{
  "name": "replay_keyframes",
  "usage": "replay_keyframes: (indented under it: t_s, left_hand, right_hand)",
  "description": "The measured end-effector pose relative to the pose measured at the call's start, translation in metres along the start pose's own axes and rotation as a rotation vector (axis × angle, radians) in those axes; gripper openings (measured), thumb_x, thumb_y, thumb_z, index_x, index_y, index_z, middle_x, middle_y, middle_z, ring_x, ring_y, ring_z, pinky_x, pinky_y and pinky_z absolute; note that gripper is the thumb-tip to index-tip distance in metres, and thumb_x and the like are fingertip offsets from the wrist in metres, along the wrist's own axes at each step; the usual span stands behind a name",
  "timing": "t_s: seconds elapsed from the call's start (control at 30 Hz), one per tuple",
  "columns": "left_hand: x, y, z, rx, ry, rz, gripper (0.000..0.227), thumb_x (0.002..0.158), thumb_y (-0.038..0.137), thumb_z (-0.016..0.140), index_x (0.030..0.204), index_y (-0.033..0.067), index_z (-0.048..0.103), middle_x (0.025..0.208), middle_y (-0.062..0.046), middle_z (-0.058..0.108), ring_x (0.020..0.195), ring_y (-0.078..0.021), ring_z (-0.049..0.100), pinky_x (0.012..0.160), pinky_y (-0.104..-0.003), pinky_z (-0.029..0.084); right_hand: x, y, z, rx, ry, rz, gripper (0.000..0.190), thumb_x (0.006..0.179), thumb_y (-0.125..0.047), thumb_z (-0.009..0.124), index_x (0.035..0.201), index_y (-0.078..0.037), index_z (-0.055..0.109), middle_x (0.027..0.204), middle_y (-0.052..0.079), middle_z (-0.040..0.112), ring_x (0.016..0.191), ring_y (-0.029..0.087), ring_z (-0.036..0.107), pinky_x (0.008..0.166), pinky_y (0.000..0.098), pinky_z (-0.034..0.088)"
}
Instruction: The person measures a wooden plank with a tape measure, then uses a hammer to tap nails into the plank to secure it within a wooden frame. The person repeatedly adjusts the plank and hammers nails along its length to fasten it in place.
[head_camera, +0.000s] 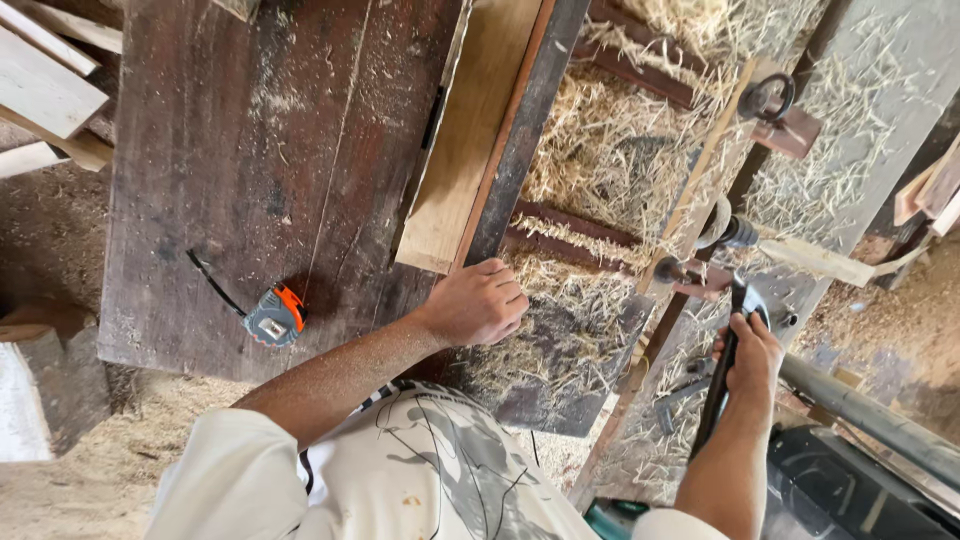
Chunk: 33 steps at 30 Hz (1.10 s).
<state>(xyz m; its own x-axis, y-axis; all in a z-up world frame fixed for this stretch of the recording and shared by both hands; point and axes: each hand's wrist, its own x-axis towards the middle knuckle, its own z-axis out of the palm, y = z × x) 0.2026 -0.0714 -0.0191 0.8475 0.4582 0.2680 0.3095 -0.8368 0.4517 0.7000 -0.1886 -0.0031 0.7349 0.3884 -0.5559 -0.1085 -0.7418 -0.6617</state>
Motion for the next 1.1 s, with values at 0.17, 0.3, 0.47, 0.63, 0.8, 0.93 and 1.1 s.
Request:
replay_keyframes:
  t_s: [0.17,0.3,0.47,0.63,0.8,0.93,1.1]
  left_hand:
    - [-0.002,0.005,-0.003,-0.002,0.029,0.002,0.023,0.097,0.034,0.069,0.089,0.0127,0.071,0.079,0.001,0.066,0.077,-0.0125,0.059,0.092,-0.031,0.045]
    - [0.0,0.005,-0.008,-0.022,0.032,-0.005,0.025,0.098,0.034,0.069,0.089,0.0114,0.071,0.08,-0.001,0.066,0.078,-0.0141,0.059,0.091,-0.032,0.045]
    - [0.0,0.007,-0.015,-0.02,0.032,-0.019,0.023,0.096,0.033,0.069,0.089,0.0109,0.07,0.082,-0.001,0.065,0.084,-0.0149,0.06,0.092,-0.034,0.046]
    - [0.0,0.007,-0.014,-0.026,-0.008,-0.024,0.025,0.096,0.034,0.069,0.091,0.0099,0.07,0.083,-0.002,0.066,0.083,-0.0155,0.061,0.092,-0.035,0.047]
    - [-0.001,0.006,-0.008,-0.003,-0.005,-0.022,0.026,0.097,0.036,0.068,0.09,0.0104,0.071,0.081,-0.002,0.068,0.08,-0.0151,0.061,0.092,-0.034,0.047]
    - [-0.001,0.007,0.001,0.009,-0.008,0.008,0.028,0.099,0.036,0.067,0.09,0.0106,0.072,0.078,-0.002,0.068,0.076,-0.0147,0.06,0.091,-0.033,0.047]
    - [-0.003,0.006,0.006,-0.006,-0.026,-0.004,0.029,0.1,0.035,0.067,0.087,0.0103,0.072,0.077,-0.002,0.067,0.075,-0.0145,0.058,0.09,-0.034,0.047]
  right_hand:
    - [-0.009,-0.008,-0.006,-0.083,-0.042,-0.013,0.041,0.102,-0.012,0.069,0.139,0.004,0.06,0.078,0.008,0.064,0.057,0.016,0.058,0.046,0.0292,0.044]
    - [-0.006,-0.03,-0.004,-0.171,0.025,-0.03,0.047,0.096,-0.008,0.069,0.142,-0.004,0.059,0.077,0.009,0.066,0.056,0.016,0.059,0.045,0.0294,0.046]
    - [0.02,-0.059,-0.004,-0.009,0.149,-0.029,0.035,0.103,-0.009,0.062,0.136,0.002,0.059,0.082,0.011,0.066,0.059,0.014,0.061,0.05,0.0271,0.051]
    - [0.079,-0.099,0.003,0.095,0.163,-0.069,0.015,0.102,-0.005,0.057,0.114,0.004,0.057,0.081,0.013,0.063,0.059,0.02,0.062,0.048,0.0326,0.053]
    - [0.117,-0.136,0.03,0.15,0.208,-0.039,0.01,0.1,-0.006,0.059,0.107,0.003,0.059,0.08,0.014,0.064,0.057,0.021,0.061,0.045,0.0347,0.051]
    - [0.124,-0.153,0.042,0.09,0.127,-0.094,0.012,0.1,-0.006,0.062,0.109,-0.001,0.057,0.079,0.014,0.064,0.057,0.021,0.062,0.045,0.0348,0.052]
    - [0.124,-0.155,0.038,0.012,-0.096,-0.217,0.018,0.105,-0.009,0.061,0.121,0.001,0.06,0.082,0.011,0.063,0.06,0.019,0.06,0.048,0.0327,0.049]
